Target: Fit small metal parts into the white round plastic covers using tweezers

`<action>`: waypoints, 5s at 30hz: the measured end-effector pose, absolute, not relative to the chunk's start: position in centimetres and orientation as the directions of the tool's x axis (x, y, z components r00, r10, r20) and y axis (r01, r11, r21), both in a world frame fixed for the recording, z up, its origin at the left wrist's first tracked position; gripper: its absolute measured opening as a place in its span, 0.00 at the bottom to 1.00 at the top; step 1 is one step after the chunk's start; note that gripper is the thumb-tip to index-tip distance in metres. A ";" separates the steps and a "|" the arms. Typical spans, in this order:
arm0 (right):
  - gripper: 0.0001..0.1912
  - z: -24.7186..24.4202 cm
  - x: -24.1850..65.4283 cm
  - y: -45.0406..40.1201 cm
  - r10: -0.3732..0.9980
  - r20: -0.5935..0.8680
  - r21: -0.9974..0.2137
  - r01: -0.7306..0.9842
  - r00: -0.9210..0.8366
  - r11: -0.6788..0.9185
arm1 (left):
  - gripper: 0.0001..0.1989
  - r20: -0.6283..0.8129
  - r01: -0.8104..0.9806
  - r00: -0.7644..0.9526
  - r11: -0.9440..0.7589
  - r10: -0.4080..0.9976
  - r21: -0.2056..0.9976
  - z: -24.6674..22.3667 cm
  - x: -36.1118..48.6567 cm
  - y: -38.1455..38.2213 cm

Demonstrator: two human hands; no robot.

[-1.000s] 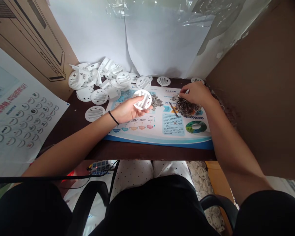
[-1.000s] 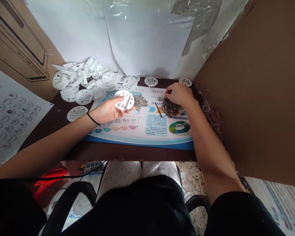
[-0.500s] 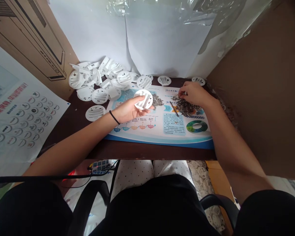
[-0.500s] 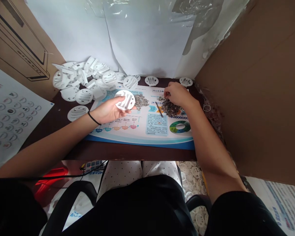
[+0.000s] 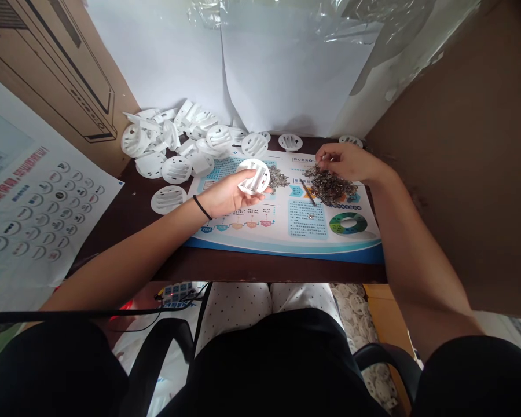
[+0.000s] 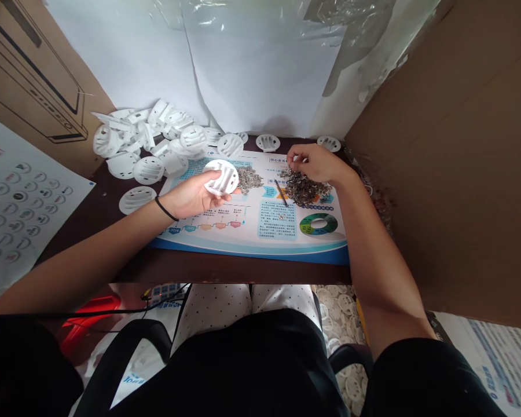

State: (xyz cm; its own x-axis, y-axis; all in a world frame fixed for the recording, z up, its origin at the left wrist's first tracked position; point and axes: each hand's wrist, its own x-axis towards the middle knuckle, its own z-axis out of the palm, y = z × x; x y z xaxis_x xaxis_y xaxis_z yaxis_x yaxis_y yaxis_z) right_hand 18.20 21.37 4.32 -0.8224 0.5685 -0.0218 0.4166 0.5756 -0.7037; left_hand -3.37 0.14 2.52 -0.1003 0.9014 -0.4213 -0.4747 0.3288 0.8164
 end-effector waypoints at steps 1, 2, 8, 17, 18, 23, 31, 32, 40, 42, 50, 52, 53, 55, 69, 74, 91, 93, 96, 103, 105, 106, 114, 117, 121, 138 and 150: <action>0.02 4.4 18.2 21.2 0.589 -0.060 -0.743 0.430 -0.806 0.513 | 0.18 -0.425 -0.476 -0.103 0.330 0.900 0.815 2.5 -3.4 0.2; 0.03 4.5 18.2 20.9 0.615 -0.092 -0.777 0.443 -0.783 0.448 | 0.18 -0.428 -0.478 -0.105 0.332 0.898 0.813 2.5 -3.3 0.2; 0.06 4.2 16.9 19.3 0.687 -0.062 -0.930 0.292 -0.724 0.223 | 0.22 -0.413 -0.487 -0.070 0.331 0.908 0.809 2.4 -3.5 0.2; 0.15 3.8 14.5 15.3 0.543 -0.032 -0.983 0.126 -0.839 0.136 | 0.37 -0.387 -0.467 -0.028 0.330 0.922 0.821 2.1 -3.5 0.2; 0.15 3.8 14.4 14.9 0.524 -0.028 -0.989 0.101 -0.851 0.111 | 0.37 -0.386 -0.464 -0.036 0.327 0.922 0.823 2.1 -3.5 0.2; 0.15 3.6 13.7 13.3 0.523 -0.051 -0.998 0.030 -0.851 -0.048 | 0.36 -0.377 -0.438 -0.075 0.309 0.923 0.844 2.0 -3.3 0.3; 0.15 2.0 12.6 12.6 0.619 -0.141 -0.989 0.082 -0.772 -0.123 | 0.31 -0.357 -0.398 -0.162 0.270 0.920 0.877 2.5 -2.3 0.2; 0.15 1.9 12.5 12.7 0.616 -0.151 -0.988 0.094 -0.773 -0.123 | 0.32 -0.365 -0.395 -0.170 0.276 0.915 0.876 2.7 -2.2 0.2; 0.17 1.7 12.7 12.9 0.634 -0.088 -0.995 0.040 -0.768 -0.089 | 0.35 -0.396 -0.410 -0.097 0.325 0.913 0.852 3.5 -2.3 -0.3; 0.17 1.8 12.8 12.8 0.631 -0.072 -0.997 0.036 -0.772 -0.070 | 0.40 -0.382 -0.416 -0.061 0.324 0.922 0.850 3.3 -2.6 -0.3; 0.17 1.0 12.6 12.7 0.685 0.001 -0.997 0.049 -0.729 0.055 | 0.32 -0.384 -0.451 -0.113 0.297 0.916 0.842 2.0 -3.3 0.4; 0.15 0.8 12.4 12.7 0.707 0.040 -0.991 0.060 -0.706 0.116 | 0.31 -0.372 -0.433 -0.133 0.284 0.918 0.855 1.9 -3.2 0.4; 0.14 0.8 12.3 12.7 0.709 0.057 -0.987 0.066 -0.703 0.145 | 0.30 -0.371 -0.422 -0.142 0.283 0.918 0.862 2.0 -3.1 0.4; 0.11 0.9 12.2 12.5 0.707 0.079 -0.980 0.076 -0.702 0.185 | 0.30 -0.368 -0.394 -0.154 0.284 0.917 0.874 2.0 -3.0 0.3; 0.06 1.8 12.3 11.6 0.716 0.179 -0.889 0.201 -0.674 0.411 | 0.37 -0.349 -0.299 -0.088 0.310 0.933 0.903 1.9 -3.2 0.1; 0.04 1.4 11.9 11.7 0.692 0.370 -0.788 0.186 -0.620 0.587 | 0.38 -0.358 -0.251 -0.063 0.332 0.932 0.909 1.8 -3.2 0.1; 0.03 1.0 11.6 11.7 0.686 0.420 -0.797 0.119 -0.594 0.592 | 0.37 -0.353 -0.189 -0.109 0.329 0.929 0.925 2.0 -2.7 -0.1; 0.04 0.9 11.6 11.6 0.692 0.415 -0.807 0.111 -0.590 0.579 | 0.38 -0.349 -0.182 -0.124 0.324 0.929 0.928 1.9 -2.7 -0.1; 0.04 0.8 11.6 11.6 0.696 0.412 -0.817 0.100 -0.588 0.568 | 0.37 -0.337 -0.169 -0.134 0.313 0.932 0.935 1.8 -2.7 -0.1; 0.04 0.4 11.6 11.8 0.672 0.425 -0.787 0.119 -0.607 0.605 | 0.35 -0.316 -0.179 -0.101 0.295 0.943 0.939 1.6 -2.8 -0.2; 0.04 0.5 11.7 11.7 0.666 0.427 -0.772 0.136 -0.612 0.621 | 0.35 -0.315 -0.169 -0.099 0.296 0.944 0.940 1.6 -2.7 -0.2; 0.04 0.6 11.7 11.6 0.662 0.434 -0.761 0.144 -0.611 0.633 | 0.35 -0.316 -0.161 -0.101 0.298 0.943 0.941 1.7 -2.6 -0.2; 0.05 1.2 11.5 11.2 0.698 0.323 -0.809 0.197 -0.639 0.554 | 0.35 -0.329 -0.118 -0.109 0.317 0.938 0.941 2.2 -2.2 -0.4; 0.05 1.3 11.6 11.6 0.705 0.200 -0.885 0.183 -0.680 0.428 | 0.35 -0.330 -0.117 -0.110 0.318 0.937 0.941 2.3 -2.2 -0.3; 0.10 1.7 11.8 12.0 0.684 0.131 -0.930 0.150 -0.717 0.336 | 0.35 -0.324 -0.129 -0.121 0.309 0.938 0.942 2.2 -2.2 -0.2; 0.17 1.0 11.4 11.9 0.695 0.053 -0.971 0.125 -0.717 0.203 | 0.36 -0.304 -0.074 -0.087 0.298 0.949 0.952 2.0 -2.3 -0.3; 0.20 1.7 11.5 12.0 0.671 0.022 -0.977 0.126 -0.741 0.170 | 0.36 -0.289 -0.026 -0.100 0.288 0.952 0.957 1.5 -2.3 -0.2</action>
State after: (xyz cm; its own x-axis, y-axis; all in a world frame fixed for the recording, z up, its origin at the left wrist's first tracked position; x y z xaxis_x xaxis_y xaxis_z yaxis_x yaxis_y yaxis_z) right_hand 11.52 11.96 1.68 -0.7409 0.6712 0.0217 0.1257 0.1703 -0.9773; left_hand -2.27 -0.24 1.53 -0.0999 0.9521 -0.2890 -0.0264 0.2878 0.9573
